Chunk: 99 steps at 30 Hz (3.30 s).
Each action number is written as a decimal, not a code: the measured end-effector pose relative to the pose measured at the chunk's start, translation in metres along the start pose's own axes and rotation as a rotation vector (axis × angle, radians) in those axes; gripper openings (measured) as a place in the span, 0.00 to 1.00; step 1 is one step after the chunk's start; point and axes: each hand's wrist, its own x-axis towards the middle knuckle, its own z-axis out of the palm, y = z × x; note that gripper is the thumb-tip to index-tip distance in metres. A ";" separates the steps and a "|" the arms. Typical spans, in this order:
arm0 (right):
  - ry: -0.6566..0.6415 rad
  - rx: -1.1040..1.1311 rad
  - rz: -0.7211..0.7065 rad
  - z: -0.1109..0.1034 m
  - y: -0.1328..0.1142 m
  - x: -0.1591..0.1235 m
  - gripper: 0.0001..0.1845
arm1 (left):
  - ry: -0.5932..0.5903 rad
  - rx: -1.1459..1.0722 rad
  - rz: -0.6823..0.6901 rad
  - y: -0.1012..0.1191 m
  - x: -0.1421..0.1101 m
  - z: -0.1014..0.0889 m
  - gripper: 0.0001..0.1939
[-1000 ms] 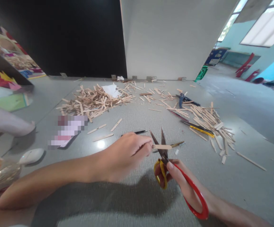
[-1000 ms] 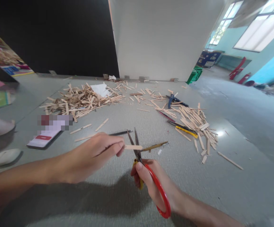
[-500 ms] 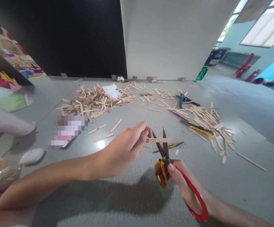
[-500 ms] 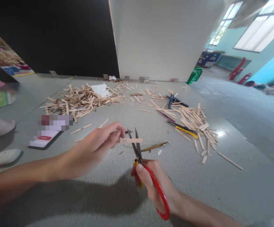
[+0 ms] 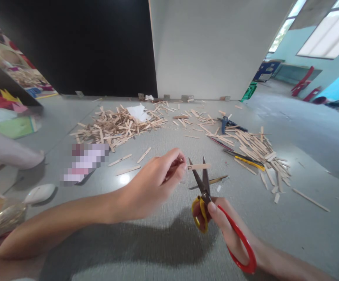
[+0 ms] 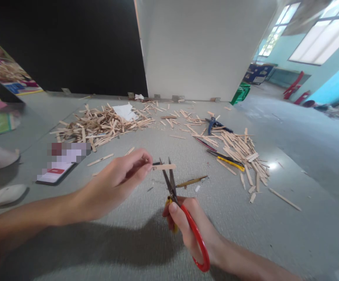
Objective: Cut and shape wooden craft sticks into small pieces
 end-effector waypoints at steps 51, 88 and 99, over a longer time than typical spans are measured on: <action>0.303 -0.114 0.043 0.003 -0.021 0.007 0.32 | -0.360 0.088 0.095 -0.022 0.014 0.015 0.14; 0.057 0.016 -0.066 0.000 -0.008 0.001 0.33 | -0.150 -0.529 -0.062 -0.004 -0.004 0.012 0.08; 0.033 -0.009 -0.104 0.000 -0.002 -0.001 0.32 | -0.254 -0.655 -0.130 0.004 -0.010 0.012 0.12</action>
